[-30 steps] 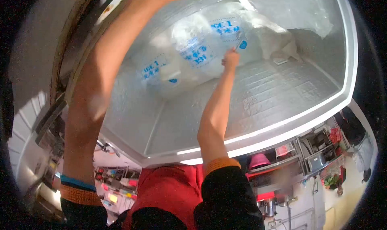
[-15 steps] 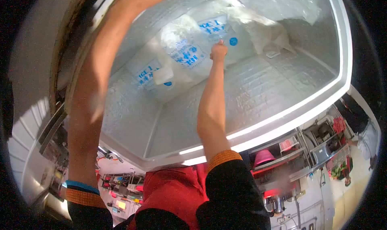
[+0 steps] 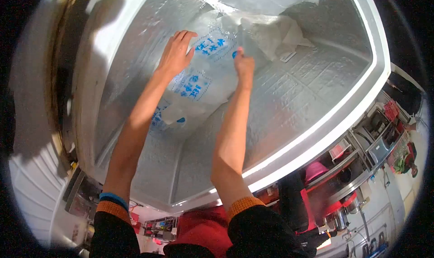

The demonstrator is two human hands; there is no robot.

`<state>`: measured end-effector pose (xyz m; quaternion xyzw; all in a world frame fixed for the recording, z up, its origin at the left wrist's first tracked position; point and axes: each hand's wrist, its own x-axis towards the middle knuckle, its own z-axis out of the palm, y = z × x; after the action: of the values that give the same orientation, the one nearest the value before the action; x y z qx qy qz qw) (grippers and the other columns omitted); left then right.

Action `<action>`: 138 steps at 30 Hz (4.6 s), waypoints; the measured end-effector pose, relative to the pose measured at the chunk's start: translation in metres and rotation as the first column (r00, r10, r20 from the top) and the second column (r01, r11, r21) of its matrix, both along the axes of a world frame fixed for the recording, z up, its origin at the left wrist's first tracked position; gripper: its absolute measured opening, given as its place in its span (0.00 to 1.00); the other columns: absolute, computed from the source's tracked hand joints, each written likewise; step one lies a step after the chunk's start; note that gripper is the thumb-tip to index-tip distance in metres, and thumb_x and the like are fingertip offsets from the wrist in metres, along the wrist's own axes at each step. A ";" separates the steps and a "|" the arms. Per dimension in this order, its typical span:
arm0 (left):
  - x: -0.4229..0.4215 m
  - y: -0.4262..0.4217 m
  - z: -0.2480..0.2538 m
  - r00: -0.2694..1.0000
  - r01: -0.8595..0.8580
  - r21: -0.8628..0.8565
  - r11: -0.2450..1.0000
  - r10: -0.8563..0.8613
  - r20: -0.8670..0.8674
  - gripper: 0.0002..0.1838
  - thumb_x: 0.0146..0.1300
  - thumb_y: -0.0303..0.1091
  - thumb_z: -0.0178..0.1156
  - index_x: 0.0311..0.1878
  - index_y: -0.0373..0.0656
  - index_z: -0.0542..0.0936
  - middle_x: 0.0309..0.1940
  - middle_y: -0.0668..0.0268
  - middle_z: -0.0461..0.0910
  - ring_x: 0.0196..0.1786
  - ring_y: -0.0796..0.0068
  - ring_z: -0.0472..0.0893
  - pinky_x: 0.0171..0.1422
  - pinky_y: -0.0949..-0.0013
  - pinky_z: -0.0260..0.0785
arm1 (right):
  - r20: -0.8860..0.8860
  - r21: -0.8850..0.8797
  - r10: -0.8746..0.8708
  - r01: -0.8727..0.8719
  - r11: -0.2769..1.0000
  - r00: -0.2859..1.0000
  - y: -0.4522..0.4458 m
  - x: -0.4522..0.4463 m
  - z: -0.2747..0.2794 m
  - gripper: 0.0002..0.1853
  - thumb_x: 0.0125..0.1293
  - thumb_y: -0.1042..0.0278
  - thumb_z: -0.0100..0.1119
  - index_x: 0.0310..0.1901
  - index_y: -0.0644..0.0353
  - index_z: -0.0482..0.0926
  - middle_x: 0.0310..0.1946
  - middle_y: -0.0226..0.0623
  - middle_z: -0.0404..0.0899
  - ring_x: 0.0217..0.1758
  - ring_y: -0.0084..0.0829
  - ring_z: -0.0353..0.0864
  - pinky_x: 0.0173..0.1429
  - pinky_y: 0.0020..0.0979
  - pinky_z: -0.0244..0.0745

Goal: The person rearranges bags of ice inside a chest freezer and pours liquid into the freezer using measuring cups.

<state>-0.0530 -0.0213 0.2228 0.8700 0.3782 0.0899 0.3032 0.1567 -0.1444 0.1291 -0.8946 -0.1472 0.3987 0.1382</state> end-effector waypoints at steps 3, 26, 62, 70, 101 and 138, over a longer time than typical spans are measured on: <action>0.024 0.016 -0.065 0.978 -0.079 -0.076 0.994 0.063 -0.199 0.24 0.59 0.31 0.66 0.59 0.42 0.73 0.61 0.61 0.72 0.64 0.55 0.70 0.67 0.53 0.65 | 0.225 0.043 0.028 -0.039 0.998 0.974 0.018 0.049 -0.004 0.30 0.68 0.41 0.55 0.31 0.68 0.84 0.29 0.59 0.83 0.36 0.54 0.85 0.42 0.48 0.76; 0.107 0.051 -0.195 0.877 0.264 0.034 0.964 -0.225 -0.424 0.11 0.69 0.42 0.55 0.37 0.46 0.80 0.28 0.58 0.84 0.38 0.59 0.84 0.46 0.55 0.73 | 0.389 0.238 -0.450 0.384 0.892 0.804 -0.013 0.055 -0.070 0.19 0.62 0.57 0.63 0.26 0.69 0.82 0.24 0.51 0.82 0.30 0.51 0.82 0.36 0.48 0.72; 0.098 0.042 -0.185 0.913 0.272 -0.020 0.962 -0.264 -0.310 0.15 0.70 0.44 0.53 0.31 0.47 0.82 0.27 0.58 0.83 0.35 0.53 0.83 0.38 0.52 0.74 | 0.620 0.160 0.372 -0.576 0.802 0.691 0.047 -0.006 -0.121 0.19 0.68 0.60 0.55 0.50 0.69 0.74 0.50 0.54 0.73 0.56 0.52 0.72 0.63 0.49 0.63; 0.101 0.045 -0.177 0.926 0.255 0.003 0.967 -0.244 -0.287 0.15 0.69 0.44 0.54 0.31 0.48 0.82 0.27 0.57 0.83 0.35 0.53 0.84 0.39 0.53 0.74 | 0.607 0.465 0.114 -0.467 0.752 0.787 0.037 0.010 -0.126 0.06 0.61 0.76 0.59 0.27 0.65 0.79 0.32 0.47 0.79 0.42 0.50 0.78 0.48 0.46 0.71; 0.098 0.023 -0.172 0.977 -0.025 -0.066 0.998 0.010 -0.214 0.13 0.61 0.35 0.56 0.24 0.43 0.83 0.25 0.51 0.82 0.30 0.51 0.83 0.36 0.51 0.74 | -0.272 0.197 0.847 -0.836 0.513 0.456 0.239 0.000 -0.219 0.40 0.63 0.37 0.48 0.71 0.55 0.66 0.76 0.45 0.57 0.80 0.39 0.53 0.80 0.41 0.46; 0.022 0.004 -0.154 0.899 -0.437 -0.007 0.899 0.437 0.029 0.41 0.59 0.47 0.69 0.69 0.37 0.64 0.63 0.50 0.71 0.65 0.50 0.69 0.71 0.52 0.58 | -0.165 0.308 0.932 -0.881 0.359 0.322 0.213 0.000 -0.123 0.29 0.65 0.47 0.53 0.56 0.65 0.79 0.54 0.60 0.78 0.61 0.52 0.77 0.66 0.42 0.68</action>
<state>-0.0311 -0.0168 0.0685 0.7615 0.5590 0.1688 0.2813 0.1569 0.0686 0.0058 -0.5670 -0.6309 0.5294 -0.0159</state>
